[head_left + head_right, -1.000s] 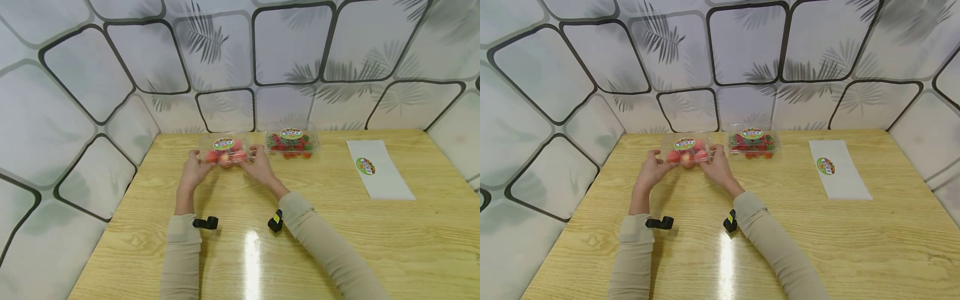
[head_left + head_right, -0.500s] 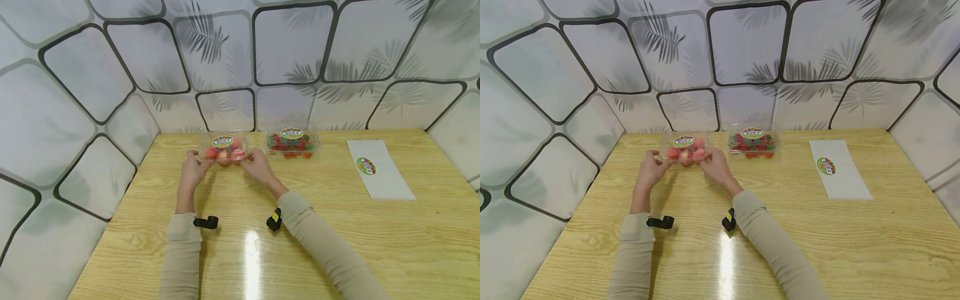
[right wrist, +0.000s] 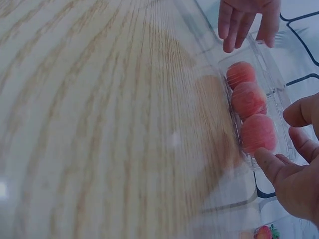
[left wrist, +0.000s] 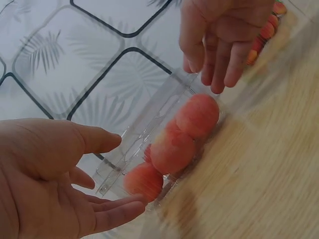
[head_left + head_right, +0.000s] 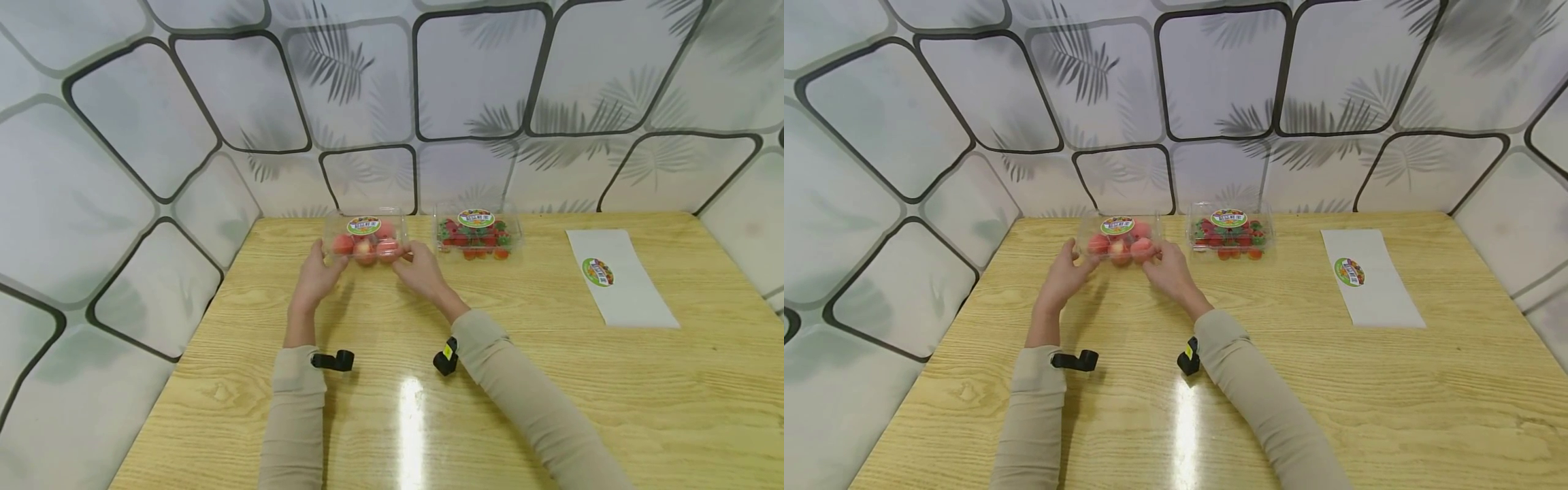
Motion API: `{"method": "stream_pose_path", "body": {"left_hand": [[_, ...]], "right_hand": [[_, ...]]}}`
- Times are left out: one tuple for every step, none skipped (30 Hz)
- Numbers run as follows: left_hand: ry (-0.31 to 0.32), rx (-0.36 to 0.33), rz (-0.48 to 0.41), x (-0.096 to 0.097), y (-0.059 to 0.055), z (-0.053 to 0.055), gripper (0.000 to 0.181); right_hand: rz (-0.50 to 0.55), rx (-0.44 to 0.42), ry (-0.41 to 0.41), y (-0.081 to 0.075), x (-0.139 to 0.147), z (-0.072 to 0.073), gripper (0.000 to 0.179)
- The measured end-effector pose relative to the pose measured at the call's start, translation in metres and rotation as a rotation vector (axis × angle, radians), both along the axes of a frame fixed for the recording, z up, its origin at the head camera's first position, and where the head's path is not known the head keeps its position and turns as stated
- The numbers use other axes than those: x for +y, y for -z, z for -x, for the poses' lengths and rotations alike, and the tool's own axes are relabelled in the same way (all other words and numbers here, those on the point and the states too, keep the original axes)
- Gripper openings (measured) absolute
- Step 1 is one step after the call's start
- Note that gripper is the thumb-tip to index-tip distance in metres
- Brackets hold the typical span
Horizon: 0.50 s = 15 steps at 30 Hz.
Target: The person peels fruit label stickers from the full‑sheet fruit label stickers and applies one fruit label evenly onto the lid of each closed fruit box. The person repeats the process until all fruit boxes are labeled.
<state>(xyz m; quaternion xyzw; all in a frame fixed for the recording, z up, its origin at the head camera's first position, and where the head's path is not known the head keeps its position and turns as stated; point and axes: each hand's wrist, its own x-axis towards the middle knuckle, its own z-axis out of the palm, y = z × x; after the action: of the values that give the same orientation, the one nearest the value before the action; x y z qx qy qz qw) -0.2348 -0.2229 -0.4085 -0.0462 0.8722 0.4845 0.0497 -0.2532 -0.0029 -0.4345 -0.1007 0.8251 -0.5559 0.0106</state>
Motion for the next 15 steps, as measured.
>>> {"method": "stream_pose_path", "body": {"left_hand": [[0.003, -0.009, -0.035, 0.0, 0.0, 0.001, 0.084], [0.005, -0.017, -0.069, 0.0, 0.0, 0.001, 0.084], [0.007, -0.025, -0.101, 0.0, 0.0, 0.002, 0.085], [0.011, -0.031, -0.128, 0.0, 0.0, 0.003, 0.085], [0.013, -0.038, -0.151, 0.0, 0.0, 0.004, 0.085], [0.015, -0.043, -0.169, 0.0, 0.001, 0.004, 0.086], [0.015, -0.05, -0.183, 0.0, 0.001, 0.005, 0.086], [0.013, -0.053, -0.193, -0.001, 0.002, 0.006, 0.086], [0.01, -0.055, -0.2, -0.001, 0.002, 0.007, 0.086], [0.006, -0.056, -0.205, -0.001, 0.002, 0.008, 0.086], [-0.001, -0.056, -0.21, -0.001, 0.003, 0.009, 0.086], [-0.005, -0.052, -0.211, -0.001, 0.003, 0.01, 0.086], [-0.01, -0.048, -0.21, -0.001, 0.003, 0.01, 0.086], [-0.012, -0.041, -0.207, -0.001, 0.002, 0.011, 0.086], [-0.013, -0.034, -0.207, 0.0, 0.003, 0.012, 0.086]], "right_hand": [[0.0, -0.005, 0.002, 0.0, 0.0, 0.0, 0.023], [0.001, -0.011, 0.003, 0.0, 0.0, 0.001, 0.024], [0.002, -0.019, 0.003, 0.0, 0.0, 0.001, 0.025], [0.001, -0.027, 0.003, 0.0, 0.0, 0.001, 0.026], [-0.001, -0.033, 0.003, 0.001, 0.001, 0.002, 0.027], [-0.003, -0.038, 0.001, 0.001, 0.001, 0.002, 0.028], [-0.006, -0.044, -0.001, 0.002, 0.001, 0.003, 0.029], [-0.007, -0.049, -0.005, 0.003, 0.001, 0.004, 0.03], [-0.009, -0.053, -0.008, 0.003, 0.001, 0.004, 0.031], [-0.011, -0.055, -0.012, 0.004, 0.001, 0.004, 0.032], [-0.011, -0.056, -0.017, 0.004, 0.001, 0.005, 0.032], [-0.01, -0.056, -0.022, 0.004, 0.001, 0.005, 0.033], [-0.006, -0.057, -0.026, 0.004, 0.001, 0.005, 0.033], [-0.001, -0.056, -0.031, 0.004, 0.001, 0.005, 0.034], [0.005, -0.057, -0.035, 0.004, 0.001, 0.005, 0.033]]}}
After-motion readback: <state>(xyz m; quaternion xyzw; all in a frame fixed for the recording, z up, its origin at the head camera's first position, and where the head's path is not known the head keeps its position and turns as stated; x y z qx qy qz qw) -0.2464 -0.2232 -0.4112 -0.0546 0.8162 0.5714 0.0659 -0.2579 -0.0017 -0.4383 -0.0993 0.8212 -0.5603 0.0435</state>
